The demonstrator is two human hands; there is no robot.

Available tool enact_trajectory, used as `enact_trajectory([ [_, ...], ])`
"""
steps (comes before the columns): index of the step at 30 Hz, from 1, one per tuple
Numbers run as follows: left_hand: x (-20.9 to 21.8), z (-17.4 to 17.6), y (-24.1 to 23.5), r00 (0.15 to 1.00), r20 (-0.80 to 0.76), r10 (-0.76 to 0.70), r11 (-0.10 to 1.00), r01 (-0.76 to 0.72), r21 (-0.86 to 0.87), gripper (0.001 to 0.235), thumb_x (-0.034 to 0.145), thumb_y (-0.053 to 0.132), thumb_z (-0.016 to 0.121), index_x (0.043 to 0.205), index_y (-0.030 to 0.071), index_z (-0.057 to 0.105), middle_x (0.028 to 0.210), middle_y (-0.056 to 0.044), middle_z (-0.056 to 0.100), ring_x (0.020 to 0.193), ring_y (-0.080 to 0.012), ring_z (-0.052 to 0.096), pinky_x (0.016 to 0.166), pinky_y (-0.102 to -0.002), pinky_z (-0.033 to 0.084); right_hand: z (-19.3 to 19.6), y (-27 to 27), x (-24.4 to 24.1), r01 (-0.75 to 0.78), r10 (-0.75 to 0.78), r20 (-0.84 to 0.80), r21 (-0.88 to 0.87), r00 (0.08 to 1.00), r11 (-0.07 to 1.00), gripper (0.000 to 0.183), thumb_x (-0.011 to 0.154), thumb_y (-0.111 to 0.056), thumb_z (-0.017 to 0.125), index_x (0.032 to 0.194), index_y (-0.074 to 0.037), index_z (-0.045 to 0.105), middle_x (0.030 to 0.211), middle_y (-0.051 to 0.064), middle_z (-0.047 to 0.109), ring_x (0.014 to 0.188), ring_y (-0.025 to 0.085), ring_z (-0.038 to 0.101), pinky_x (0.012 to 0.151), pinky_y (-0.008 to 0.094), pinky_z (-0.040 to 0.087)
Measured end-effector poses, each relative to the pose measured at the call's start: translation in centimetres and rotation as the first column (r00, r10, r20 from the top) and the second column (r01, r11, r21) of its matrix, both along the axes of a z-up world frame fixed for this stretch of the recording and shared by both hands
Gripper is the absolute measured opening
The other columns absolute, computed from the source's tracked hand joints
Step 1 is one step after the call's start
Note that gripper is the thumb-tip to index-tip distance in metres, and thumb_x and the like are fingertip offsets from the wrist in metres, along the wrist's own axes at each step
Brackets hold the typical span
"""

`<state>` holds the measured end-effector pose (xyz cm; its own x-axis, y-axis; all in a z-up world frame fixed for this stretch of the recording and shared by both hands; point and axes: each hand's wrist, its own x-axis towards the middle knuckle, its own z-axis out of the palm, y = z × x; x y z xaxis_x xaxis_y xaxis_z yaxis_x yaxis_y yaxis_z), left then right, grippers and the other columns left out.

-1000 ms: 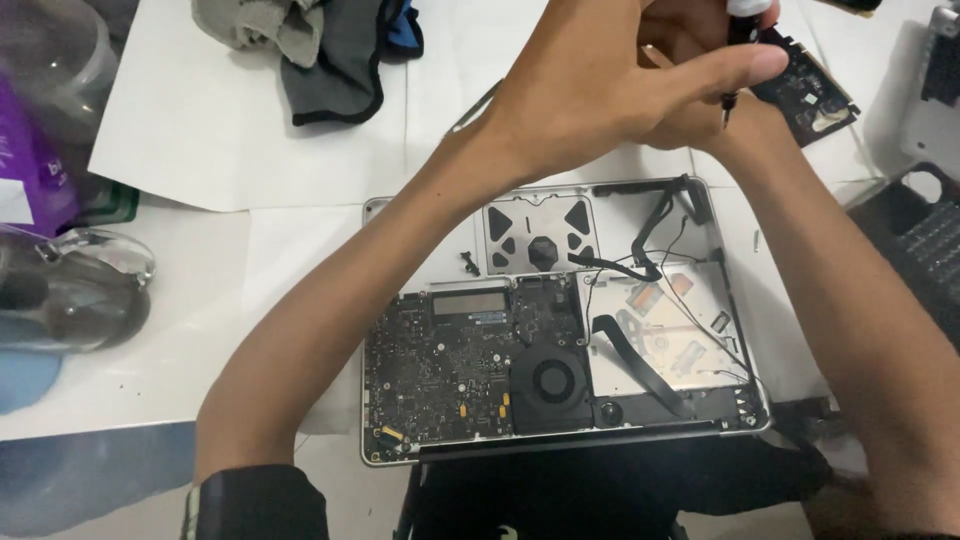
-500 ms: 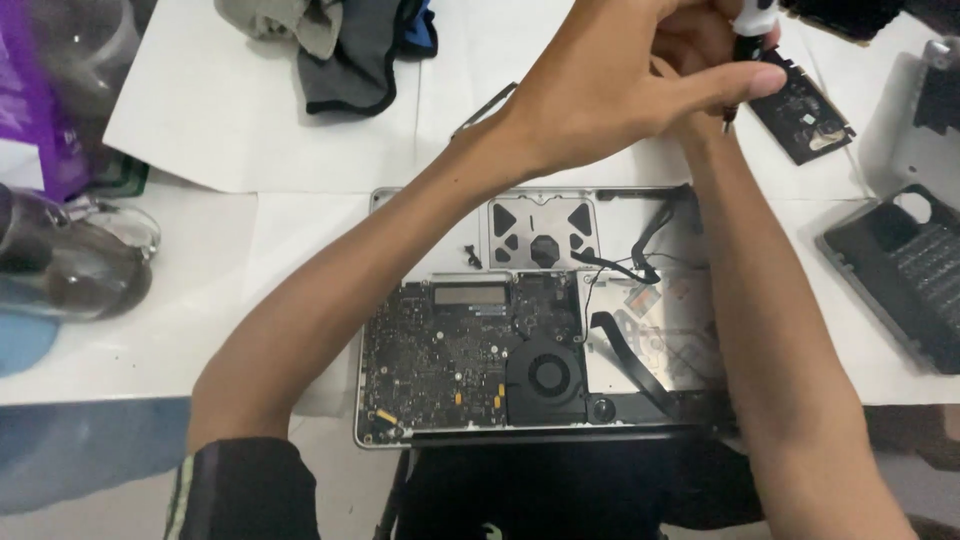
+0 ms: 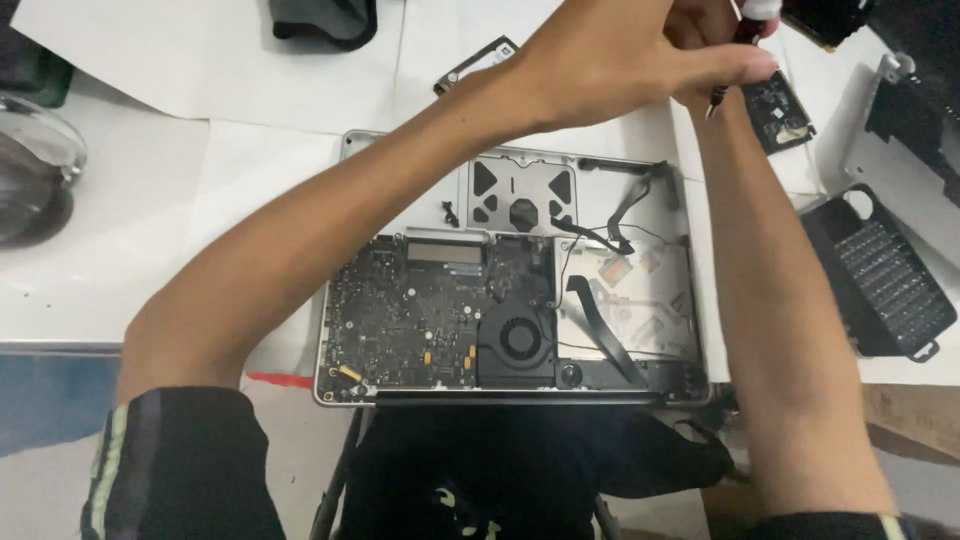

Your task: The person uses a screwdriver to remove screws from the bottom case of a disassembled laptop. They then disconnect a ribbon cable and remove a small internal component. The removed parts are placed on the work surface.

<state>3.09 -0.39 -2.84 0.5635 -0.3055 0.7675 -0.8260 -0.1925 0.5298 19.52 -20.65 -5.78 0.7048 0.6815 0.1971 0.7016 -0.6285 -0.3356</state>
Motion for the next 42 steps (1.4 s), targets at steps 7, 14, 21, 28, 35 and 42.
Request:
enact_trajectory([
  [7,-0.3,-0.7,-1.0,1.000,0.030,0.005,0.993,-0.001,-0.115,0.027,0.097,0.034,0.066,0.103,0.009,0.062,0.081,-0.002,0.071,0.072,-0.0104,0.068,0.064,-0.023,0.055,-1.3,-2.8,-6.7,0.033,-0.036,0.068,0.042,0.997,0.999,0.010,0.090,0.005,0.045,0.095,0.000,0.053,0.086,0.008,0.056,0.094,0.015,0.044,0.074,0.041,0.042],
  [14,0.9,-4.1,-2.1,0.982,-0.184,0.034,0.998,-0.042,-0.039,0.021,0.096,0.029,0.070,0.097,0.009,0.064,0.080,0.001,0.071,0.076,-0.0096,0.066,0.071,-0.029,0.047,-3.1,-9.4,-18.4,0.133,-0.176,0.103,0.330,0.979,0.935,0.017,0.102,-0.005,0.064,0.118,-0.010,0.063,0.105,0.001,0.069,0.089,0.011,0.063,0.080,0.026,0.050],
  [21,-1.8,-0.2,-2.3,0.743,-0.619,0.255,0.958,-0.105,0.268,0.027,0.095,0.036,0.066,0.107,0.013,0.072,0.106,0.003,0.078,0.036,-0.0159,0.037,0.043,-0.032,0.032,-5.1,-10.2,-19.5,0.140,-0.257,0.180,0.490,0.949,0.860,0.019,0.098,-0.002,0.064,0.116,-0.007,0.065,0.099,0.006,0.067,0.090,0.016,0.062,0.079,0.027,0.048],
  [28,-2.6,-1.6,-2.8,0.927,-0.375,0.006,0.976,0.077,0.205,0.030,0.088,0.028,0.077,0.110,0.008,0.074,0.089,-0.005,0.080,0.078,-0.0144,0.076,0.072,-0.028,0.061,-3.9,-8.4,-22.6,0.088,-0.139,0.003,0.760,0.990,0.643,0.040,0.106,-0.016,0.061,0.141,-0.007,0.044,0.117,0.013,0.063,0.094,0.021,0.066,0.084,0.030,0.056],
  [35,-7.8,-0.8,-6.6,0.832,-0.323,-0.451,0.803,0.536,0.260,0.023,0.094,0.024,0.068,0.103,0.003,0.071,0.074,-0.009,0.077,0.044,-0.0103,0.065,0.043,-0.014,0.050,-2.5,-11.5,-26.2,-0.141,0.081,0.115,0.830,0.990,0.540,0.095,0.097,-0.005,0.065,0.169,-0.031,0.009,0.120,0.020,0.064,0.094,0.027,0.070,0.065,0.036,0.070],
  [42,-8.9,-2.0,-8.0,0.802,-0.299,-0.517,0.756,0.592,0.280,0.032,0.090,0.033,0.069,0.112,0.009,0.069,0.085,-0.004,0.080,0.069,-0.0124,0.078,0.058,-0.022,0.057,1.4,-12.3,-33.3,0.189,-0.226,0.106,0.284,0.968,0.940,0.030,0.095,-0.016,0.054,0.096,0.011,0.066,0.074,0.016,0.069,0.056,0.021,0.066,0.055,0.030,0.051],
])
